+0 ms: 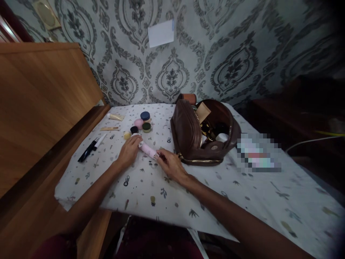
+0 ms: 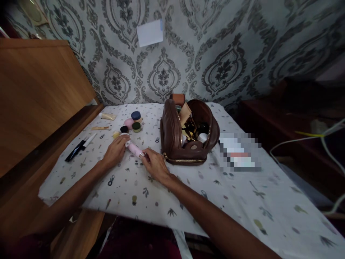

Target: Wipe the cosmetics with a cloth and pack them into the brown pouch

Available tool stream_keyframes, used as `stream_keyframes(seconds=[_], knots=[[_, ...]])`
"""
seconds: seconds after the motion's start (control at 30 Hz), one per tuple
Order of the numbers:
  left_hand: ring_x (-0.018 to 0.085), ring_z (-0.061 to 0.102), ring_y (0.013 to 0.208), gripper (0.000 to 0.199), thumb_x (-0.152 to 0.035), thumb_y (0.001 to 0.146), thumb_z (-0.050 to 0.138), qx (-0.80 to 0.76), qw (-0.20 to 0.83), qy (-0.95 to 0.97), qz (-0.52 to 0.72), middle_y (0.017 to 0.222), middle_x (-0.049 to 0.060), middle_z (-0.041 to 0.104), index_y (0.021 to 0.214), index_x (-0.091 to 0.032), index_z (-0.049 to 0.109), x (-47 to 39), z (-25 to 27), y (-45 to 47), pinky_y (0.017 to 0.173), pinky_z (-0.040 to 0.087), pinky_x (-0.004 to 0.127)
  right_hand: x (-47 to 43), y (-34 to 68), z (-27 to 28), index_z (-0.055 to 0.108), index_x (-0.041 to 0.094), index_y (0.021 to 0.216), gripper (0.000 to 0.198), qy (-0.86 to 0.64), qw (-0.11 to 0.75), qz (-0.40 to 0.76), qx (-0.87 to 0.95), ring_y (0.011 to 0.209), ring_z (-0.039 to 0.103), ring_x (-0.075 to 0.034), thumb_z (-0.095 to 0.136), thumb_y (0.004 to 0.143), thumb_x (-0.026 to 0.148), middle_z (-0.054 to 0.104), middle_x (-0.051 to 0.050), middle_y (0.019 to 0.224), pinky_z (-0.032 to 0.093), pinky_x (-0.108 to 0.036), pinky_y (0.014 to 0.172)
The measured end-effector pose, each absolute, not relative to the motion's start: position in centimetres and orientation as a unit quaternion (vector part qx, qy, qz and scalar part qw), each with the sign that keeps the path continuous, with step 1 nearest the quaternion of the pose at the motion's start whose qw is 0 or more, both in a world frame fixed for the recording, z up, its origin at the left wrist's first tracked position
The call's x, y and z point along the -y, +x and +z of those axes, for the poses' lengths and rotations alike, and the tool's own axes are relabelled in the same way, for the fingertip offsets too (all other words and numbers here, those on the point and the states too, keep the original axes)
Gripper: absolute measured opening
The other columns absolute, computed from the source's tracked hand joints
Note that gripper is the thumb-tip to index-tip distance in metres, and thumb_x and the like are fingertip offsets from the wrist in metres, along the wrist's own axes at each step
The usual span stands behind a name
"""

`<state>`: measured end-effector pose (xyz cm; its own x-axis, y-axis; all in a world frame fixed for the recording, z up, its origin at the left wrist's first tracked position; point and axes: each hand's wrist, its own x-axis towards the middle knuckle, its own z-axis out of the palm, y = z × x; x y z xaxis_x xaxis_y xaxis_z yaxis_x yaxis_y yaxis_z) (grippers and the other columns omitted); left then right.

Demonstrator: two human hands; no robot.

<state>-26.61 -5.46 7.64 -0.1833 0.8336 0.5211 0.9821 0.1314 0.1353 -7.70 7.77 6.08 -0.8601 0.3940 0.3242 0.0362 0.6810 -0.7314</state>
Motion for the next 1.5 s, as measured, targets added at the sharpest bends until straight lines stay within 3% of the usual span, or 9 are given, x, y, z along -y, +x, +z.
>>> stream_keyframes(seconds=[0.1,0.23,0.53,0.7,0.83,1.07,1.27,1.4,1.5], knots=[[0.024,0.058,0.121,0.035,-0.006,0.091,0.039,0.749,0.14,-0.604,-0.234,0.125,0.013,0.065,0.118,-0.016,0.06,5.3,6.8,-27.2,0.103,0.05,0.045,-7.9,-7.8,5.9,0.066,0.014,0.097,0.019,-0.126,0.242,0.363,0.891,0.074,0.056,-0.017,0.049,0.094,0.023,0.06,-0.006,0.085,0.041,-0.028,0.069],[0.024,0.06,0.119,0.034,-0.008,0.093,0.038,0.759,0.128,-0.59,-0.244,0.124,0.013,0.066,0.119,-0.016,0.06,5.3,6.2,-27.0,0.101,0.051,0.045,-7.9,-7.9,5.6,0.065,0.016,0.107,0.019,-0.114,0.252,0.361,0.89,0.078,0.057,-0.017,0.055,0.093,0.024,0.058,-0.005,0.091,0.045,-0.028,0.073],[0.024,0.055,0.13,0.039,-0.01,0.094,0.041,0.668,0.111,-0.69,-0.255,0.131,0.012,0.065,0.128,-0.019,0.057,5.6,6.8,-21.2,0.107,0.05,0.046,-7.8,-8.2,5.2,0.06,0.019,0.091,0.013,-0.113,0.254,0.355,0.893,0.075,0.057,-0.017,0.068,0.08,0.016,0.059,-0.002,0.084,0.046,-0.028,0.071],[0.023,0.055,0.13,0.039,-0.01,0.094,0.039,0.705,0.115,-0.654,-0.25,0.132,0.012,0.065,0.127,-0.019,0.058,6.0,6.2,-23.9,0.109,0.048,0.047,-7.7,-8.2,5.1,0.061,0.019,0.088,0.008,-0.129,0.265,0.343,0.892,0.072,0.057,-0.017,0.065,0.083,0.023,0.061,-0.002,0.081,0.044,-0.028,0.069],[0.026,0.059,0.125,0.037,-0.016,0.095,0.041,0.762,0.126,-0.58,-0.258,0.132,0.015,0.064,0.128,-0.015,0.058,6.8,5.7,-27.2,0.105,0.051,0.05,-7.5,-8.1,5.7,0.064,0.018,0.097,0.013,-0.147,0.264,0.352,0.886,0.072,0.059,-0.017,0.061,0.085,0.023,0.065,-0.004,0.084,0.045,-0.027,0.068],[0.023,0.049,0.137,0.041,-0.012,0.097,0.038,0.703,0.135,-0.636,-0.287,0.14,0.013,0.058,0.135,-0.019,0.053,7.0,6.1,-23.5,0.111,0.046,0.048,-8.0,-8.2,5.8,0.067,0.018,0.109,0.029,-0.192,0.258,0.45,0.833,0.064,0.06,-0.015,0.063,0.083,0.03,0.069,-0.001,0.076,0.046,-0.027,0.064],[0.021,0.044,0.14,0.047,-0.01,0.098,0.036,0.647,0.127,-0.687,-0.307,0.142,0.012,0.057,0.142,-0.021,0.045,6.1,6.7,-19.5,0.114,0.045,0.046,-8.0,-8.4,5.5,0.071,0.015,0.093,0.028,-0.201,0.236,0.638,0.705,0.062,0.057,-0.015,0.061,0.082,0.04,0.066,-0.002,0.071,0.045,-0.027,0.06],[0.023,0.044,0.14,0.043,-0.023,0.1,0.041,0.698,0.115,-0.621,-0.337,0.148,0.013,0.05,0.142,-0.022,0.045,5.9,6.9,-20.9,0.115,0.042,0.047,-7.2,-8.1,6.3,0.068,0.015,0.08,0.033,-0.203,0.22,0.757,0.58,0.058,0.053,-0.013,0.07,0.075,0.048,0.06,0.0,0.064,0.042,-0.025,0.056],[0.026,0.044,0.14,0.046,-0.033,0.1,0.043,0.747,0.11,-0.532,-0.382,0.149,0.015,0.048,0.144,-0.021,0.042,5.6,6.9,-22.6,0.114,0.041,0.049,-6.5,-8.1,6.7,0.067,0.015,0.086,0.039,-0.206,0.217,0.809,0.506,0.058,0.054,-0.012,0.077,0.068,0.048,0.063,-0.001,0.068,0.042,-0.025,0.056]])
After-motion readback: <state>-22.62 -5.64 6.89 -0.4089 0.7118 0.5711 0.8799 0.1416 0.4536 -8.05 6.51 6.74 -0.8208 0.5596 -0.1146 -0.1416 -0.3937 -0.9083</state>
